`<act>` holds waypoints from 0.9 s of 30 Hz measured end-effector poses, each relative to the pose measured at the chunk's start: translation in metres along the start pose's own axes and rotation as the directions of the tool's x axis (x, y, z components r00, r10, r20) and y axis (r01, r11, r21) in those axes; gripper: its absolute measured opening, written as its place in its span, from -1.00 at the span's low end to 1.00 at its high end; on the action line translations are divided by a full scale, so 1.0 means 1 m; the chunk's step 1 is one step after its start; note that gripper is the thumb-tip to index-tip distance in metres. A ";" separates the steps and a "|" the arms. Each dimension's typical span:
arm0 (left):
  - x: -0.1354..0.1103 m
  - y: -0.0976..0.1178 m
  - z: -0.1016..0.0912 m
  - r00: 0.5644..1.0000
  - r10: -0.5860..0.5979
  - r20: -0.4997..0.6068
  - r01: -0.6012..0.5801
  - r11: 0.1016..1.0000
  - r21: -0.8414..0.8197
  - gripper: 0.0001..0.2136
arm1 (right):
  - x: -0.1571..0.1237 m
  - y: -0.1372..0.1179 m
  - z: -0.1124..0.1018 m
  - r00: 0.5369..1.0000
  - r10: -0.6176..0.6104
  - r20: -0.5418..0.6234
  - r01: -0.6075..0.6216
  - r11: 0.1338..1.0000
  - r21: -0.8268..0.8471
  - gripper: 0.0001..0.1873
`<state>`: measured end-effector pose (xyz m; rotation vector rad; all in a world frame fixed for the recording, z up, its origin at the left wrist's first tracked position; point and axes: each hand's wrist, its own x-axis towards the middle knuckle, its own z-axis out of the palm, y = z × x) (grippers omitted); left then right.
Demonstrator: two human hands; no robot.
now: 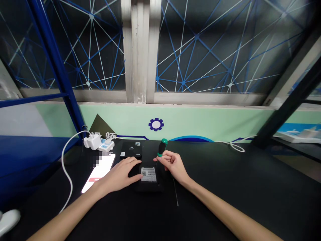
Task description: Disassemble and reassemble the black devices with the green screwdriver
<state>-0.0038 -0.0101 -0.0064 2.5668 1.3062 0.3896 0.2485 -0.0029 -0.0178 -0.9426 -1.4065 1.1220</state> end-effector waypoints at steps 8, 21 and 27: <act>0.000 0.004 -0.003 1.000 0.013 0.003 -0.013 1.000 0.021 -0.49 | 0.000 0.004 -0.001 0.999 -0.042 -0.007 0.041 0.997 -0.061 -0.56; -0.001 0.003 -0.004 0.999 0.031 -0.029 -0.031 1.000 -0.006 -0.49 | 0.001 0.007 -0.002 0.999 -0.041 -0.004 0.040 0.995 -0.087 -0.54; 0.000 0.003 -0.004 1.000 0.024 -0.008 -0.024 1.000 -0.003 -0.49 | 0.000 0.004 -0.002 0.999 -0.047 -0.015 0.046 0.994 -0.100 -0.51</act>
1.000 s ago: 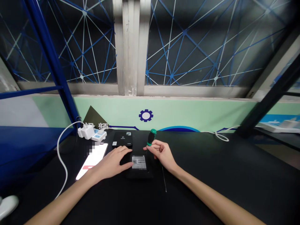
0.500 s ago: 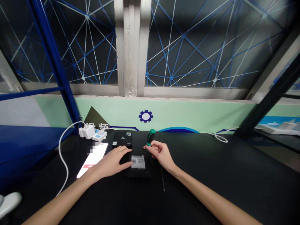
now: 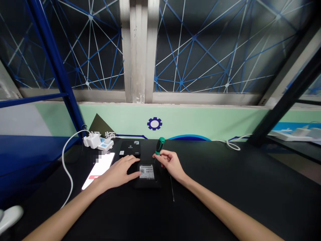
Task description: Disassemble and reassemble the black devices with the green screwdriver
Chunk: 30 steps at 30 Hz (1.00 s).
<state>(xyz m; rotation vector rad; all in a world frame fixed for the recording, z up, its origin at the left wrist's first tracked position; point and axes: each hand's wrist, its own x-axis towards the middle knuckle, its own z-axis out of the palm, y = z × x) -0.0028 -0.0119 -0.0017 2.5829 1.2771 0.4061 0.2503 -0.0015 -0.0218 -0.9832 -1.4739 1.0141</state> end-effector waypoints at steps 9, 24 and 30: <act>0.000 0.001 -0.001 0.999 0.038 -0.020 -0.038 0.999 -0.025 -0.51 | 0.000 0.000 0.001 1.000 -0.026 -0.006 0.026 1.000 -0.014 -0.50; -0.001 -0.001 0.001 0.999 -0.041 0.015 0.040 0.999 0.025 -0.47 | 0.000 -0.006 0.001 0.999 -0.028 0.019 0.028 1.000 0.004 -0.55; -0.001 -0.001 0.002 0.999 -0.037 0.014 0.037 0.999 0.010 -0.47 | 0.000 -0.008 0.001 1.000 0.001 0.027 -0.003 0.997 0.073 -0.55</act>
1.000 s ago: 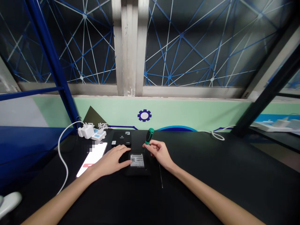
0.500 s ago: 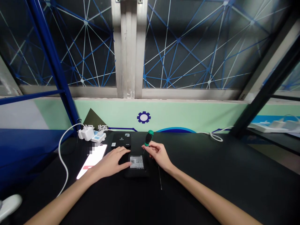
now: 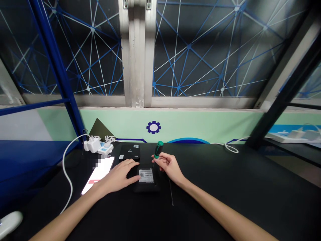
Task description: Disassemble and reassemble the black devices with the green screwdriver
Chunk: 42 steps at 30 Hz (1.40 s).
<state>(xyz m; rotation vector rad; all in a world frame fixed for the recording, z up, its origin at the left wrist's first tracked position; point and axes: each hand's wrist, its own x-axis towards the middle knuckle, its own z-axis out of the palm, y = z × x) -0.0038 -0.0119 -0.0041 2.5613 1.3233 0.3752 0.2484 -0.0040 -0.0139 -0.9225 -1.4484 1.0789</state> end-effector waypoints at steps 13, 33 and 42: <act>0.001 -0.001 0.002 1.000 0.009 -0.014 -0.009 1.000 0.013 -0.48 | 0.000 0.004 0.000 0.999 -0.011 0.046 0.009 0.999 0.050 -0.59; 0.001 0.001 0.000 1.000 0.028 -0.014 -0.028 0.999 0.021 -0.49 | 0.001 0.003 0.001 0.998 0.009 0.062 -0.012 0.998 0.059 -0.53; 0.002 0.001 -0.001 0.997 0.064 -0.035 -0.065 0.998 -0.005 -0.51 | 0.001 0.003 0.002 0.999 0.022 0.026 -0.023 0.999 0.035 -0.54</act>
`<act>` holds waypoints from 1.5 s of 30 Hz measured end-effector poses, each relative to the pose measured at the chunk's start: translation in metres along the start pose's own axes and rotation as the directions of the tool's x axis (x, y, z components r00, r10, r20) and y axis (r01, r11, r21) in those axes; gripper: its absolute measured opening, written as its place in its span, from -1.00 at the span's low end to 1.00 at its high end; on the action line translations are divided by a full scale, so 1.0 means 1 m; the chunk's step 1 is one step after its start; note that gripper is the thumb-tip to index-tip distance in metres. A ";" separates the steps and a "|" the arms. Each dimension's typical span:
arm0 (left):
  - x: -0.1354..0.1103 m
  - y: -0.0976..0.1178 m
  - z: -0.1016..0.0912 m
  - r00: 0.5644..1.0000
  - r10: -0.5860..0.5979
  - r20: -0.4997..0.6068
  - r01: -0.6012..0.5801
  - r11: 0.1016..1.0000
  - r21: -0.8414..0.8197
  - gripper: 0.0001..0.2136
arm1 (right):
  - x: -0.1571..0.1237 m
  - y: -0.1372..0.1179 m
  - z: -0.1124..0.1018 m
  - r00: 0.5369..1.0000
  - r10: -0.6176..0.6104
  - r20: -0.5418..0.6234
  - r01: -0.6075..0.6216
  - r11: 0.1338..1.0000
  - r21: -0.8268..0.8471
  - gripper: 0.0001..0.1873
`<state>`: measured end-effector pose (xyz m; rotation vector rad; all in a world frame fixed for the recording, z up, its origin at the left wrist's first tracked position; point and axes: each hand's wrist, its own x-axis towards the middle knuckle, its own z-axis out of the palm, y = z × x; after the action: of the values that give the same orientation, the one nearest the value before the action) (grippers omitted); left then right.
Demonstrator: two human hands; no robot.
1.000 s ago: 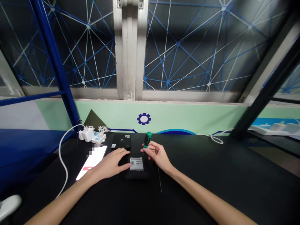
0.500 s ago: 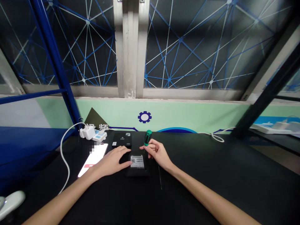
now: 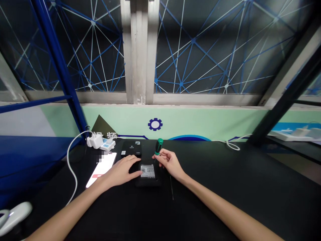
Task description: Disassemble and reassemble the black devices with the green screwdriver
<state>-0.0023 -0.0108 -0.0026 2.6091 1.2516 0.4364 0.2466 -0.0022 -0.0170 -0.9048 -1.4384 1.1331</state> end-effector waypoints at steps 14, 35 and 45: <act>0.000 -0.001 -0.001 1.000 0.010 0.006 -0.010 1.000 -0.004 -0.50 | -0.002 -0.003 0.000 1.000 -0.019 -0.003 0.018 0.995 -0.098 -0.58; 0.002 -0.004 0.001 1.000 0.016 0.016 -0.016 1.000 0.009 -0.50 | -0.001 0.000 -0.002 1.000 -0.005 -0.014 0.004 0.995 -0.102 -0.58; 0.001 -0.009 0.005 0.999 0.032 -0.005 -0.032 0.999 -0.001 -0.49 | -0.001 0.001 -0.003 1.000 -0.029 0.012 0.030 0.993 -0.116 -0.60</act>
<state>-0.0060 -0.0045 -0.0100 2.6323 1.2124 0.4488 0.2497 -0.0019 -0.0178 -0.9567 -1.5344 1.0425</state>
